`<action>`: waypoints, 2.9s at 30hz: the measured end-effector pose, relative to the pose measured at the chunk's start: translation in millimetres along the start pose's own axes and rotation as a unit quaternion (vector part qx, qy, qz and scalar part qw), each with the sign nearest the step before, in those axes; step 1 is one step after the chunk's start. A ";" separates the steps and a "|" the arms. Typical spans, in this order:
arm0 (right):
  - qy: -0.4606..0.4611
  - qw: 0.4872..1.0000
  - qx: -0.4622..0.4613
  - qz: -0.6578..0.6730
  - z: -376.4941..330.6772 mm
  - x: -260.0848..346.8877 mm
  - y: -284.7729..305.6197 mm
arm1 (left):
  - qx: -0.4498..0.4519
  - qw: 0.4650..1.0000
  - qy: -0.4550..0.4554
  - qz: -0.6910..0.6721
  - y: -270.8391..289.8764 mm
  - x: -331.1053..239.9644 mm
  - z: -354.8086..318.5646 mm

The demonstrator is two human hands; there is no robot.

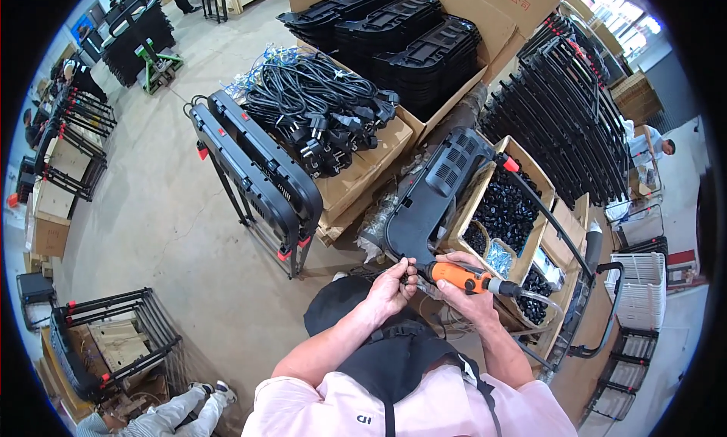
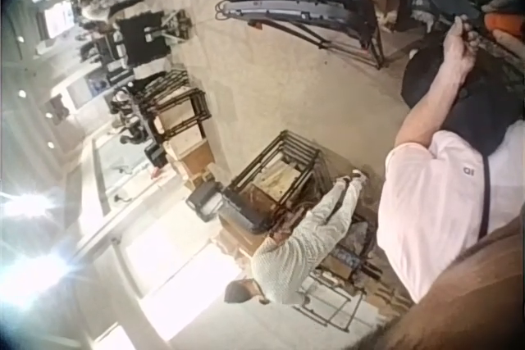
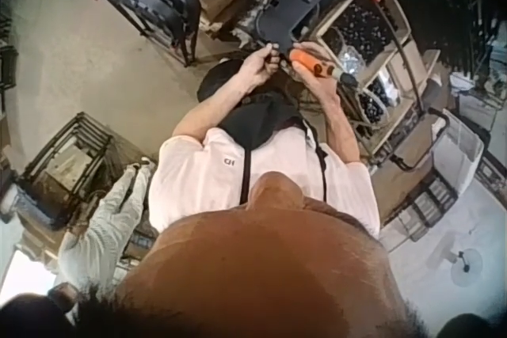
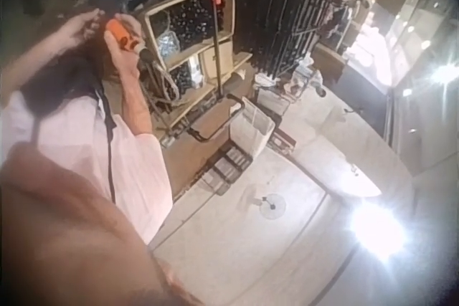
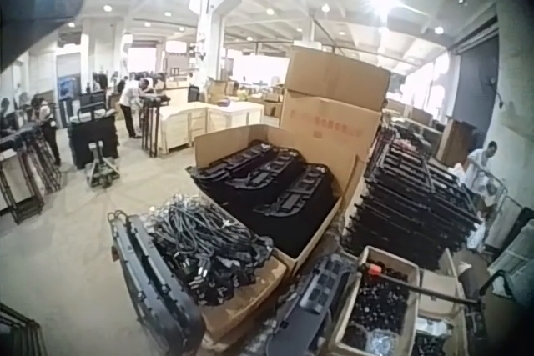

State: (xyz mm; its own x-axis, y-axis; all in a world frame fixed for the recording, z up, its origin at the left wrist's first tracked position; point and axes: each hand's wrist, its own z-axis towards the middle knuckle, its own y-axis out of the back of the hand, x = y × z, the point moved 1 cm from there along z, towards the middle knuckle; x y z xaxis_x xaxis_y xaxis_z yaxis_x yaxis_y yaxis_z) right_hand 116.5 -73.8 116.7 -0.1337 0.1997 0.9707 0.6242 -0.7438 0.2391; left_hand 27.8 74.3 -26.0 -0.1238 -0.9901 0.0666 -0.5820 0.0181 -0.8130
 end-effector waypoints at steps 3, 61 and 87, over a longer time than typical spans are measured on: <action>0.004 1.000 0.006 -0.013 2.2 2.3 -2.2 | 0.006 1.000 0.007 0.001 1.1 -1.0 0.8; -0.024 0.998 -0.041 0.037 55.2 11.8 -12.9 | 0.015 0.999 0.038 0.018 -28.0 -58.6 31.3; -0.020 0.991 0.012 -0.129 141.0 -1.7 -50.8 | 0.012 0.982 -0.018 0.189 -23.5 -83.7 19.4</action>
State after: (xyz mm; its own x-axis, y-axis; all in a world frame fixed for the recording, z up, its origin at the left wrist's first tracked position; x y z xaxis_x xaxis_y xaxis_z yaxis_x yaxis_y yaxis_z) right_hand 193.6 53.6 99.3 -0.2605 0.4070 0.8755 0.5921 -0.6489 0.4779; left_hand 67.5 154.0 -23.7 -0.2988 -0.9178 -0.2613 -0.4807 0.3813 -0.7896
